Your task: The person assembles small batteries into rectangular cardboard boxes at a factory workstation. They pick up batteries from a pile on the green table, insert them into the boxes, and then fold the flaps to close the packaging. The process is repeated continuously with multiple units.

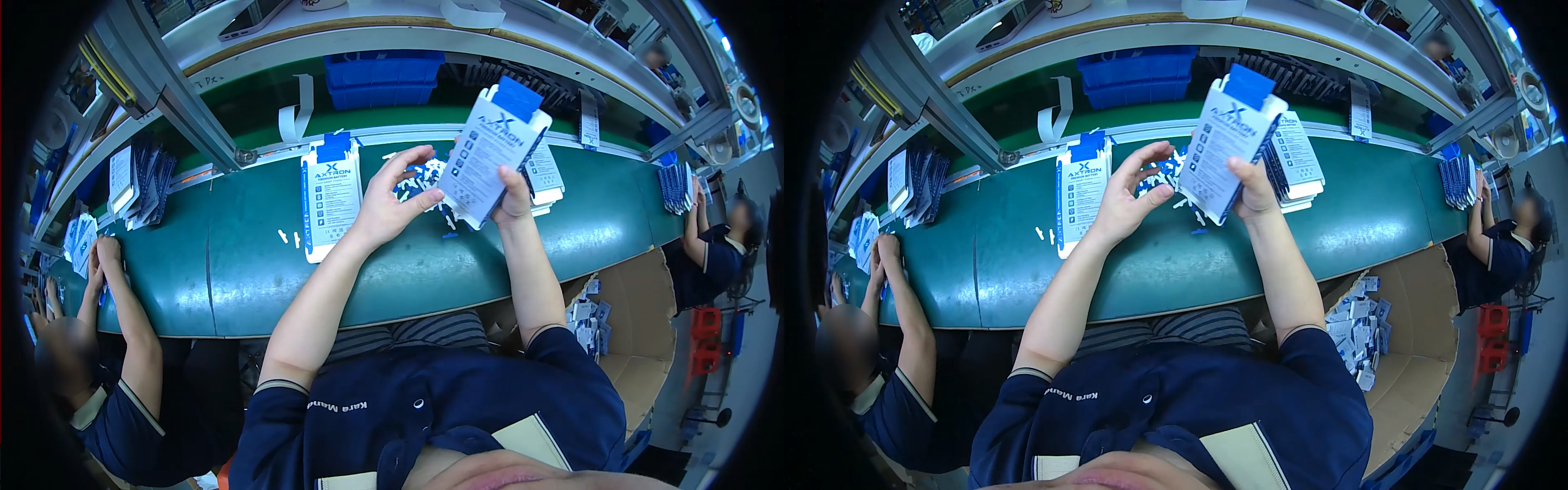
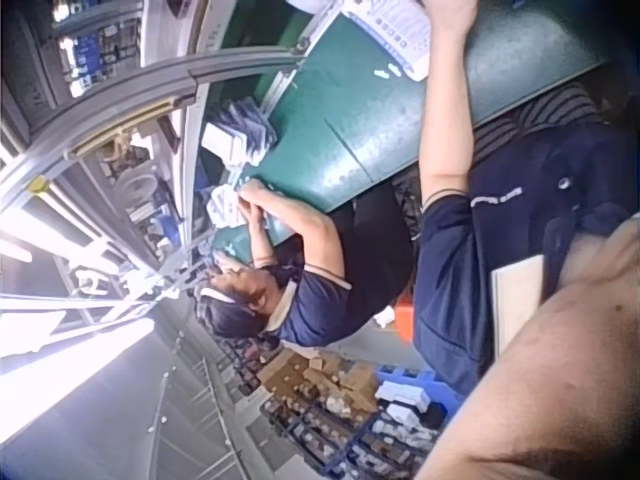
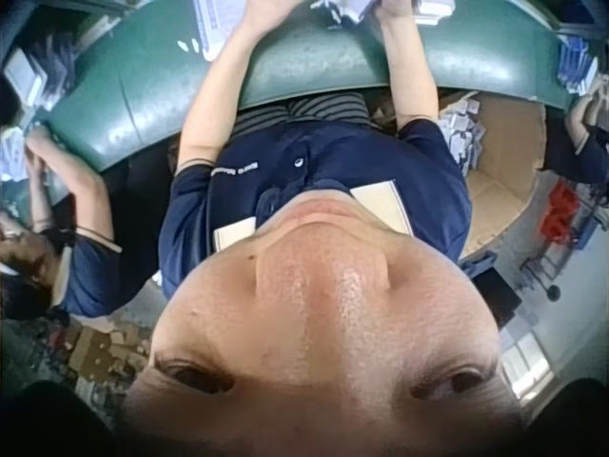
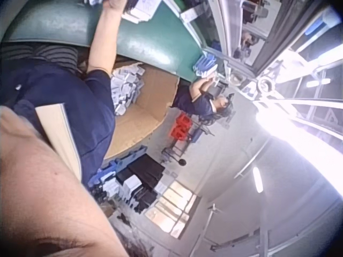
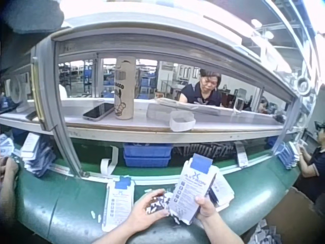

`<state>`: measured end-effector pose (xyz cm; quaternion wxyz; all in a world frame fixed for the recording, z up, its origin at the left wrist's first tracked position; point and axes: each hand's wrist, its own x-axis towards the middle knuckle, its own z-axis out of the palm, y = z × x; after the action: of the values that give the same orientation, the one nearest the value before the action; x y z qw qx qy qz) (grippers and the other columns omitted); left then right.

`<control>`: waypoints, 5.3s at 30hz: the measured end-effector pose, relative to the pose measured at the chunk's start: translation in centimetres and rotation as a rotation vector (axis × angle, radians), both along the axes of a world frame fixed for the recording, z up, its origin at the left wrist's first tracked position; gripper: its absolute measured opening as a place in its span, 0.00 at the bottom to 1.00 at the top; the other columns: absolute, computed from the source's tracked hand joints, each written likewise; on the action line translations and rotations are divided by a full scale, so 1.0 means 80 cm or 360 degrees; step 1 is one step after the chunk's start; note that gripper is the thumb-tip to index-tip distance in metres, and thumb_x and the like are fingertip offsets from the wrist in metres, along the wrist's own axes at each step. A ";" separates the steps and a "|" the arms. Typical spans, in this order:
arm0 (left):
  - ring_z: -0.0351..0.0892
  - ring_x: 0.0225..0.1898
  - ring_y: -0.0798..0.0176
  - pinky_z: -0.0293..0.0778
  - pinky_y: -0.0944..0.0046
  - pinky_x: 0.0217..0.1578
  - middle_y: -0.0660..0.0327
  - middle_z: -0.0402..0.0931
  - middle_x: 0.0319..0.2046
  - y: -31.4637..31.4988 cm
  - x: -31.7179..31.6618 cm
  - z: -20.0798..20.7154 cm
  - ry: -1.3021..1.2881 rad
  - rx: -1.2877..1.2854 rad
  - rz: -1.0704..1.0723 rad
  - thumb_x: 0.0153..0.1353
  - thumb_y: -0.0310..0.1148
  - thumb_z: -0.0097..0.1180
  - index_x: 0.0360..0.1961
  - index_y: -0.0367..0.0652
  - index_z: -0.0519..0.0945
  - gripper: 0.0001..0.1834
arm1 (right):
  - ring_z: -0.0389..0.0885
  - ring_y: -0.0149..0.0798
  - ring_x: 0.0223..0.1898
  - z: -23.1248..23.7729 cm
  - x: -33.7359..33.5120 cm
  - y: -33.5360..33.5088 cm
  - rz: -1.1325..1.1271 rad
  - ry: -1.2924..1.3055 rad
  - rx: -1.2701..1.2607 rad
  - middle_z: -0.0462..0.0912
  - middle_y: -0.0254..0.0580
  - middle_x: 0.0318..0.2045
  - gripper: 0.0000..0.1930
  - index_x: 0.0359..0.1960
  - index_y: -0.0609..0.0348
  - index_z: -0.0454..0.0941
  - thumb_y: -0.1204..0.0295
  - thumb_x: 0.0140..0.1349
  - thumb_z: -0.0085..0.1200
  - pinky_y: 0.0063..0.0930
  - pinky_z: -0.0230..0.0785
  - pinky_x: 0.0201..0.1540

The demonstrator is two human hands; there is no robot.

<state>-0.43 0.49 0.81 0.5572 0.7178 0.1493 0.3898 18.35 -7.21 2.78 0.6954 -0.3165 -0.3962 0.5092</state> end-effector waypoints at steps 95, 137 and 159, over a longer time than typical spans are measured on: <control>0.75 0.50 0.63 0.70 0.64 0.52 0.51 0.72 0.51 0.016 -0.012 0.014 -0.0341 0.0235 0.0406 0.62 0.31 0.57 0.58 0.36 0.70 0.24 | 0.74 0.40 0.52 0.035 -0.022 0.032 -0.0207 -0.1456 0.0023 0.74 0.46 0.53 0.44 0.61 0.62 0.63 0.62 0.42 0.72 0.36 0.66 0.54; 0.73 0.49 0.57 0.68 0.63 0.49 0.53 0.72 0.47 0.046 -0.007 -0.034 0.0121 0.0001 0.0478 0.52 0.27 0.64 0.32 0.35 0.75 0.10 | 0.73 0.26 0.42 -0.036 -0.041 0.057 -0.0171 -0.0909 -0.0114 0.76 0.37 0.40 0.20 0.53 0.68 0.73 0.82 0.58 0.56 0.19 0.66 0.47; 0.72 0.43 0.67 0.69 0.68 0.42 0.57 0.71 0.43 0.034 -0.002 -0.025 0.0058 0.0266 0.0805 0.57 0.26 0.60 0.32 0.37 0.74 0.06 | 0.60 0.52 0.59 -0.040 -0.055 0.053 -0.0876 -0.1902 0.0288 0.63 0.51 0.56 0.06 0.36 0.58 0.80 0.74 0.57 0.56 0.42 0.54 0.60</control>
<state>-0.63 3.23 -1.16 0.3781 0.7081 0.3013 0.5147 13.95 -2.93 -0.40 0.4846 -0.5744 -0.6596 0.0146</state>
